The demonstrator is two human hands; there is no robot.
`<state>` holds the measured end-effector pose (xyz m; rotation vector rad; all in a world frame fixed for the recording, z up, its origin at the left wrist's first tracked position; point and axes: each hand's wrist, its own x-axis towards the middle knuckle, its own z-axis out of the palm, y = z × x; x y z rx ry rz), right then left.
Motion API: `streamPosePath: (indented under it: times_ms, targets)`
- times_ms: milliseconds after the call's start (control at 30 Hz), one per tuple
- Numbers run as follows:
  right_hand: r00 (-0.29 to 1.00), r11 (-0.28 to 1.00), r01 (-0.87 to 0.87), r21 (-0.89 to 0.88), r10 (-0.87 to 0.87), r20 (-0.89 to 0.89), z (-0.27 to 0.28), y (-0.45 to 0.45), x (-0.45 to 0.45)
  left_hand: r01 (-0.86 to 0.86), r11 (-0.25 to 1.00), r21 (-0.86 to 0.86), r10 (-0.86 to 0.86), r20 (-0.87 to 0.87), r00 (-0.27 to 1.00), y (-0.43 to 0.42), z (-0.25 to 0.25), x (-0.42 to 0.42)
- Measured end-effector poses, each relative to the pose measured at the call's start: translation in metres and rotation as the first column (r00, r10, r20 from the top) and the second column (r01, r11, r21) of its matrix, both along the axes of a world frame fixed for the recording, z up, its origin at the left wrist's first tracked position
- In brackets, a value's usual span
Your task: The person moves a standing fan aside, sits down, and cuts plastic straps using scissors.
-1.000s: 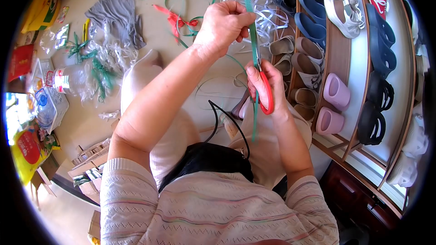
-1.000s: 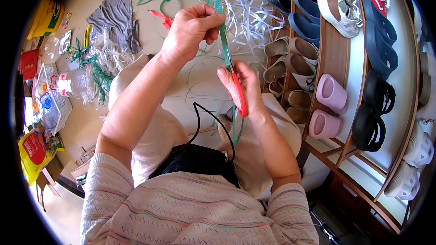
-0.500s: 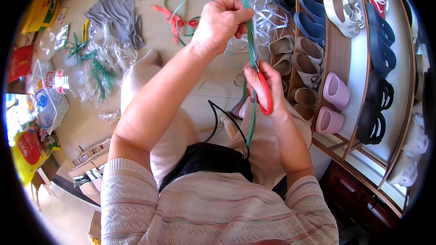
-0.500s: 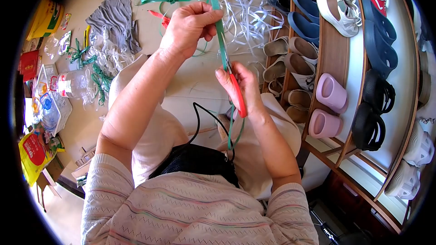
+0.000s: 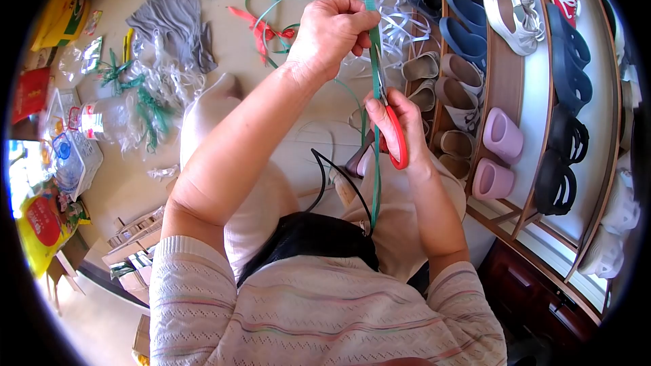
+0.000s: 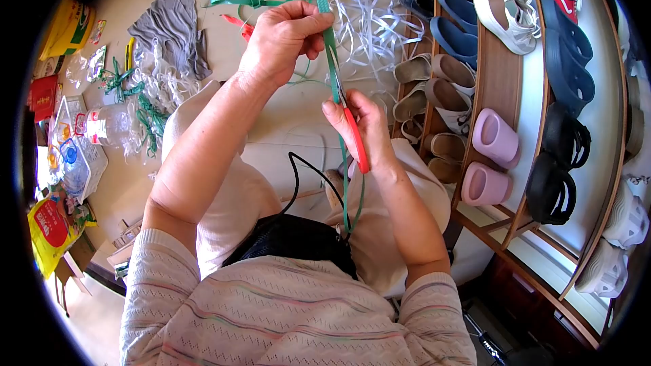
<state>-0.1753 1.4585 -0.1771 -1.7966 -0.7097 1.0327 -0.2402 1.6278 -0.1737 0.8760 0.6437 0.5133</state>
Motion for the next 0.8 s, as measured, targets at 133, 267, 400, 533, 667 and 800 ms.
streamPosePath:
  times_ms: [133,267,400,533,667,800]
  targets:
    - [0.999,0.999,0.029,-0.024,-0.030,-0.043,0.001,-0.001,-0.003,0.014,1.000,-0.019,-0.014,0.001,1.000,0.002,0.000,-0.001]
    - [0.998,0.999,0.024,-0.031,-0.026,-0.062,-0.002,0.000,-0.008,-0.028,0.999,-0.029,0.028,-0.003,1.000,0.011,0.001,-0.002]
    - [0.989,0.998,0.060,0.028,-0.055,-0.139,-0.002,0.000,-0.008,-0.012,1.000,-0.001,0.012,-0.010,1.000,0.010,0.000,-0.002]
    - [0.994,0.998,0.046,0.035,-0.042,-0.096,-0.004,0.001,-0.004,0.005,1.000,-0.012,-0.006,-0.014,1.000,0.000,0.001,-0.001]
    - [0.974,0.994,0.091,-0.059,-0.101,-0.200,0.004,0.000,-0.007,0.005,0.999,-0.033,-0.005,-0.005,1.000,0.002,0.000,0.000]
    - [0.980,0.998,0.066,-0.004,-0.066,-0.188,-0.002,-0.003,-0.009,0.005,1.000,-0.018,-0.005,-0.009,1.000,0.011,-0.002,0.000]
